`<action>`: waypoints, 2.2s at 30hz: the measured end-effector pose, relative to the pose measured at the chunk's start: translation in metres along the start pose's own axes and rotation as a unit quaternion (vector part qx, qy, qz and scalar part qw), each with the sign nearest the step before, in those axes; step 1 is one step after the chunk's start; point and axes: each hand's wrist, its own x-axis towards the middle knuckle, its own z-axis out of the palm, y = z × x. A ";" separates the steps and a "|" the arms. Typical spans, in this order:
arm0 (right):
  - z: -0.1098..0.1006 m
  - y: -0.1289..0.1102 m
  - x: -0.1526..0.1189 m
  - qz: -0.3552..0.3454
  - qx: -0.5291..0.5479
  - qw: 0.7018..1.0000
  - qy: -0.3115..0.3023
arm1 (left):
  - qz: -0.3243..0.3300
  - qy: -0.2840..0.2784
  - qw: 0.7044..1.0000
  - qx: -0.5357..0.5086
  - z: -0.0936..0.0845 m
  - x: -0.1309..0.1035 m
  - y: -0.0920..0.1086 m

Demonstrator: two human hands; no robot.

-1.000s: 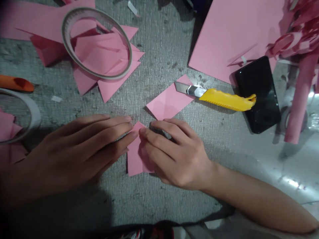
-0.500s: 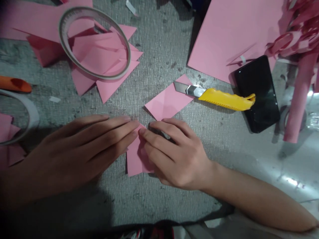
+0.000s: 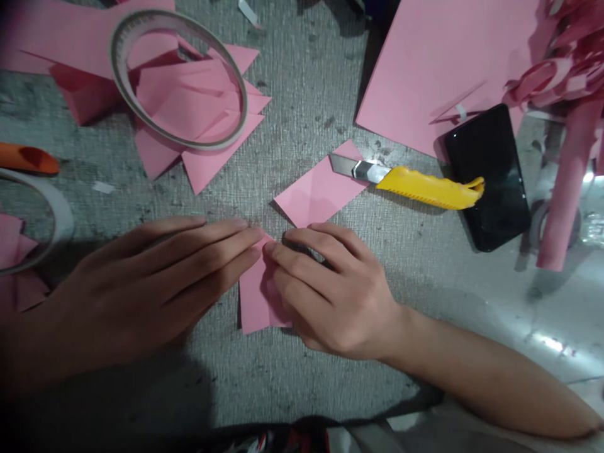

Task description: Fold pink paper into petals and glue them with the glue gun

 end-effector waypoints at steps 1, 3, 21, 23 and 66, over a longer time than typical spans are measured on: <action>0.000 0.000 0.000 -0.001 0.000 1.000 0.000 | -0.005 0.000 1.000 -0.007 0.000 0.000 0.000; 0.001 0.000 -0.001 -0.005 0.002 1.000 -0.002 | -0.010 -0.002 1.000 -0.014 0.000 0.000 0.000; -0.002 -0.004 0.004 0.015 -0.049 0.999 0.002 | 0.010 -0.020 0.999 0.038 -0.004 0.001 0.003; -0.003 -0.006 0.005 0.014 -0.061 0.998 0.010 | 0.017 -0.021 0.998 0.050 -0.005 0.002 0.004; 0.001 -0.016 -0.002 -0.049 -0.065 0.995 -0.059 | 0.103 0.006 0.992 -0.076 -0.008 -0.011 0.025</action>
